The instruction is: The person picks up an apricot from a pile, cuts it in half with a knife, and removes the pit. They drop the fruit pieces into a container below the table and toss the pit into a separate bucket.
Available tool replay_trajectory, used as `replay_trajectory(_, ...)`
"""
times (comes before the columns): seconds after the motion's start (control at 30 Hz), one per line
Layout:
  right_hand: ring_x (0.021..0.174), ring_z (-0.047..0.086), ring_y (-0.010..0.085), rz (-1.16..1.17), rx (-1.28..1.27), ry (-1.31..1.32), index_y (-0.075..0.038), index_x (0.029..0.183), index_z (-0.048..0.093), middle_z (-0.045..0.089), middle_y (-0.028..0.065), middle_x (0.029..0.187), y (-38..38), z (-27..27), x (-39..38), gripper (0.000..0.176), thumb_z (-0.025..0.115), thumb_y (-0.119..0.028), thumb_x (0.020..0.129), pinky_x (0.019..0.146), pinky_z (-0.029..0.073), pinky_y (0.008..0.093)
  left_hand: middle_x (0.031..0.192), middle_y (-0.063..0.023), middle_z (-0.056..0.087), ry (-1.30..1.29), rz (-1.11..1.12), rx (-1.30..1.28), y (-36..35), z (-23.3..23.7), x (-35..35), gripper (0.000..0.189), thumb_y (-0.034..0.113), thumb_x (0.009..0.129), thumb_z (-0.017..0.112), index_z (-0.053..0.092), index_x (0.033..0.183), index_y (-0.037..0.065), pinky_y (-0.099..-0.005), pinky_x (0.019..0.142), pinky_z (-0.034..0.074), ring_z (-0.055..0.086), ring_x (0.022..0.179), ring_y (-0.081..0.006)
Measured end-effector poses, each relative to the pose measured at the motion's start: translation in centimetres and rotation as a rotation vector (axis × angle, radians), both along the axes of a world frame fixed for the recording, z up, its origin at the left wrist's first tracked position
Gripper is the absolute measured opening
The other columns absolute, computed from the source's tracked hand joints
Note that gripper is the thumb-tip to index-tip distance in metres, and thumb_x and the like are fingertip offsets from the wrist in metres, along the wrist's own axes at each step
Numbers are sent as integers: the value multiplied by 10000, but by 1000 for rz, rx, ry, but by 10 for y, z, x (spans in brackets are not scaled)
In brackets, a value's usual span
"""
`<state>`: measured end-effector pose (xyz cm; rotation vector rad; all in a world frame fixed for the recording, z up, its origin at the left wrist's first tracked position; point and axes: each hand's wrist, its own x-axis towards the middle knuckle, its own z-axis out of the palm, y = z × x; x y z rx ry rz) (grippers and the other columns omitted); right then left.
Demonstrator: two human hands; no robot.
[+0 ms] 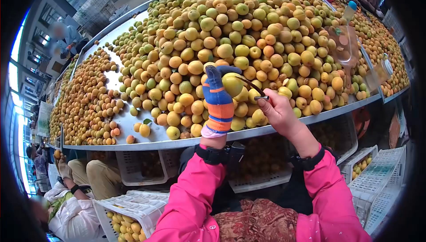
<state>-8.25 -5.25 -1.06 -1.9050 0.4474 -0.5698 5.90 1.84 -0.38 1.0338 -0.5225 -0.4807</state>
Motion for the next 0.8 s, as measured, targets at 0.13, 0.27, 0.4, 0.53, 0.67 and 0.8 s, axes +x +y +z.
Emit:
replay_trajectory(0.13,489,410,172,1,-52,22,-16,799,480,444,73,532,-2,2,0,348,532,-352,871,478,346,299,732,-50,581,66,-37,-55,2,-4,0,624,514,925,255,606,808,12,-223,634,432,540,674,-117)
replay_trajectory(0.27,502,452,210,12,-53,51,-13,821,490,477,96,556,6,0,5,335,529,-342,872,489,363,313,762,-62,584,128,-79,-111,1,-7,0,616,516,924,256,598,837,11,-233,672,436,546,705,-130)
replay_trajectory(0.4,512,464,215,-29,37,-18,-15,823,495,488,105,567,23,-5,17,333,522,-343,876,497,373,318,793,-74,586,180,-110,-166,2,-6,3,609,517,923,258,590,866,10,-244,710,439,552,736,-143)
replay_trajectory(0.53,511,480,243,-125,23,-10,-16,802,484,493,108,569,15,-6,15,334,511,-339,883,496,375,335,1045,-81,531,-171,58,59,-1,-6,1,413,370,943,363,498,1111,18,-264,797,447,518,946,-143)
replay_trajectory(0.67,521,507,263,-172,-21,13,-14,817,465,513,108,580,10,-1,10,292,500,-294,893,498,380,344,1066,-95,536,-113,-256,6,-6,-7,-6,369,282,906,489,455,1154,10,-264,805,453,533,966,-157)
replay_trajectory(0.8,573,547,237,-177,88,-88,-5,926,468,550,114,641,23,-6,17,222,498,-223,896,528,411,332,1062,-153,567,208,-376,-133,-8,-11,-27,462,361,881,503,444,1167,4,-316,796,489,570,979,-255)
